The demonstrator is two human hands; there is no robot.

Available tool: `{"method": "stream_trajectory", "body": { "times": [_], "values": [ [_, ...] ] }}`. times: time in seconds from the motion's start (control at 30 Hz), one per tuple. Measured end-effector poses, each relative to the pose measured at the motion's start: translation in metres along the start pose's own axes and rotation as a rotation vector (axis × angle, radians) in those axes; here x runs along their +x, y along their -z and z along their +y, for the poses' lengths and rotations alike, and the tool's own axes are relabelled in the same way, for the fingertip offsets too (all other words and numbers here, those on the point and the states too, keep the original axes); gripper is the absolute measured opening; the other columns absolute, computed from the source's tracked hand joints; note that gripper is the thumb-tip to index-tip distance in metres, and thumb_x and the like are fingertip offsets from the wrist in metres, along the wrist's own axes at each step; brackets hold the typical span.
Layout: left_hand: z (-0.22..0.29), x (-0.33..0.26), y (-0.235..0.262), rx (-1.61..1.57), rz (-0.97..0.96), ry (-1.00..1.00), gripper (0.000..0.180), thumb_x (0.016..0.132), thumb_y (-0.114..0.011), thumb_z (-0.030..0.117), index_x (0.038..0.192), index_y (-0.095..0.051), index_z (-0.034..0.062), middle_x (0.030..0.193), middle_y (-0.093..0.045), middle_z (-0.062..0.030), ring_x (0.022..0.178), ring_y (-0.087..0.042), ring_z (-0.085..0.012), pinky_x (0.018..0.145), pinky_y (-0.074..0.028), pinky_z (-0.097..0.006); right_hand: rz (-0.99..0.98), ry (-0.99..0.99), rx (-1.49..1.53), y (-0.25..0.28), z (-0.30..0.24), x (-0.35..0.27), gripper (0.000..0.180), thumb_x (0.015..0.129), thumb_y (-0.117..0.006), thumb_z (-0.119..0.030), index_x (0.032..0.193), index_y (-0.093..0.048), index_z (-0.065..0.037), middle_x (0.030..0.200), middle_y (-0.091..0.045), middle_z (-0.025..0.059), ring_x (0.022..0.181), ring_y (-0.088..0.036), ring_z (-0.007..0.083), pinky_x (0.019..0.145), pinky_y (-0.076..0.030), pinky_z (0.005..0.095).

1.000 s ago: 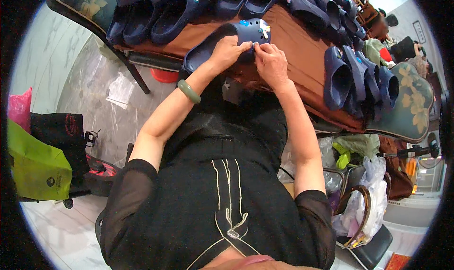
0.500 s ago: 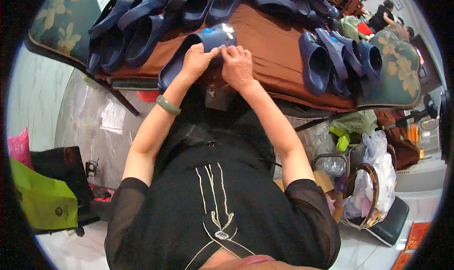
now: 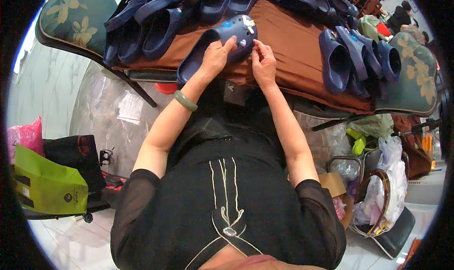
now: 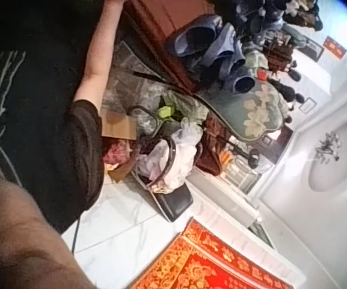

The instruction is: Attaching decorative charms into the holes of clog-style shoes.

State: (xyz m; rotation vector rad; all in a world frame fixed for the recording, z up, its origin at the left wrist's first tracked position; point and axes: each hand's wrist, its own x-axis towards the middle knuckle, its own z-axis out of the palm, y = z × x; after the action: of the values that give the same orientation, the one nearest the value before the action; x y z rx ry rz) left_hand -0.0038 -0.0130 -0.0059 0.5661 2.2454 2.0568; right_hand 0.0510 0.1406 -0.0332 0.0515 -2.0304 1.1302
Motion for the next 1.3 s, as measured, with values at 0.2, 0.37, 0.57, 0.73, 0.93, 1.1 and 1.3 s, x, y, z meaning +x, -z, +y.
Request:
{"method": "stream_trajectory", "body": {
  "times": [0.2, 0.37, 0.57, 0.73, 0.93, 1.1, 1.3],
  "values": [
    [0.023, 0.008, -0.004, -0.226, 0.2, 0.196, 0.034, 0.087, -0.057, 0.034, 0.074, -0.065, 0.0036, 0.075, -0.063, -0.0027, 0.072, -0.055, -0.0119, 0.068, -0.043, -0.027, -0.139, -0.028, -0.027, -0.001, -0.031, -0.013, 0.046, 0.081, -0.066, -0.017, 0.121, -0.051, -0.001, 0.097, -0.057, 0.013, 0.085, -0.058, 0.025, 0.078, -0.048, 0.0348],
    [0.043, 0.016, -0.014, -0.892, -0.046, 0.101, 0.033, 0.096, -0.046, 0.03, 0.115, -0.049, 0.004, 0.106, -0.056, -0.0064, 0.095, -0.054, -0.015, 0.083, -0.045, -0.032, -0.235, 0.019, 0.173, -0.005, -0.058, -0.025, 0.073, 0.078, -0.067, -0.011, 0.137, -0.027, 0.002, 0.12, -0.052, 0.017, 0.102, -0.056, 0.0236, 0.089, -0.045, 0.0335],
    [0.106, -0.03, -0.041, -0.52, -0.356, -0.02, 0.044, 0.095, -0.048, 0.03, 0.125, -0.047, -0.0016, 0.117, -0.056, -0.0089, 0.109, -0.051, -0.0151, 0.089, -0.043, -0.028, -0.017, -0.098, 0.396, 0.026, -0.032, -0.004, 0.045, 0.08, -0.046, -0.002, 0.125, -0.041, 0.005, 0.113, -0.055, 0.0126, 0.094, -0.056, 0.0177, 0.084, -0.045, 0.0297],
    [0.123, -0.073, 0.003, -0.274, -0.962, 0.01, 0.037, 0.097, -0.044, 0.026, 0.117, -0.055, -0.0036, 0.1, -0.066, -0.0131, 0.091, -0.063, -0.0174, 0.084, -0.049, -0.031, -0.056, -0.346, 0.127, 0.159, -0.05, 0.05, 0.028, 0.085, -0.052, -0.013, 0.106, -0.057, 0.005, 0.087, -0.061, 0.0069, 0.078, -0.051, 0.0126, 0.074, -0.046, 0.031],
    [0.046, -0.083, 0.028, -0.141, -0.909, 0.243, 0.037, 0.096, -0.047, 0.028, 0.115, -0.056, -0.0021, 0.1, -0.066, -0.0118, 0.091, -0.062, -0.016, 0.087, -0.046, -0.03, 0.144, -0.219, -0.695, 0.314, -0.028, 0.138, 0.039, 0.089, -0.046, -0.03, 0.114, -0.057, -0.002, 0.106, -0.06, 0.0235, 0.101, -0.057, 0.0373, 0.087, -0.043, 0.0389],
    [0.024, -0.083, 0.025, 0.264, -1.024, 0.104, 0.043, 0.095, -0.047, 0.033, 0.114, -0.055, -0.0036, 0.107, -0.064, -0.0117, 0.099, -0.058, -0.017, 0.087, -0.044, -0.029, 0.13, -0.278, -1.377, 0.435, 0.051, 0.184, 0.038, 0.089, -0.039, -0.037, 0.104, -0.063, -0.011, 0.102, -0.065, 0.0159, 0.097, -0.06, 0.0332, 0.088, -0.038, 0.0437],
    [0.025, -0.089, 0.028, 0.385, -1.076, 0.105, 0.044, 0.092, -0.05, 0.034, 0.117, -0.054, -0.0026, 0.111, -0.062, -0.0161, 0.104, -0.058, -0.0228, 0.09, -0.043, -0.031, 0.248, -0.306, -1.3, 0.401, 0.08, 0.183, 0.03, 0.085, -0.04, -0.031, 0.09, -0.068, -0.022, 0.098, -0.067, 0.0014, 0.095, -0.061, 0.0227, 0.097, -0.022, 0.0534]
  ]
}}
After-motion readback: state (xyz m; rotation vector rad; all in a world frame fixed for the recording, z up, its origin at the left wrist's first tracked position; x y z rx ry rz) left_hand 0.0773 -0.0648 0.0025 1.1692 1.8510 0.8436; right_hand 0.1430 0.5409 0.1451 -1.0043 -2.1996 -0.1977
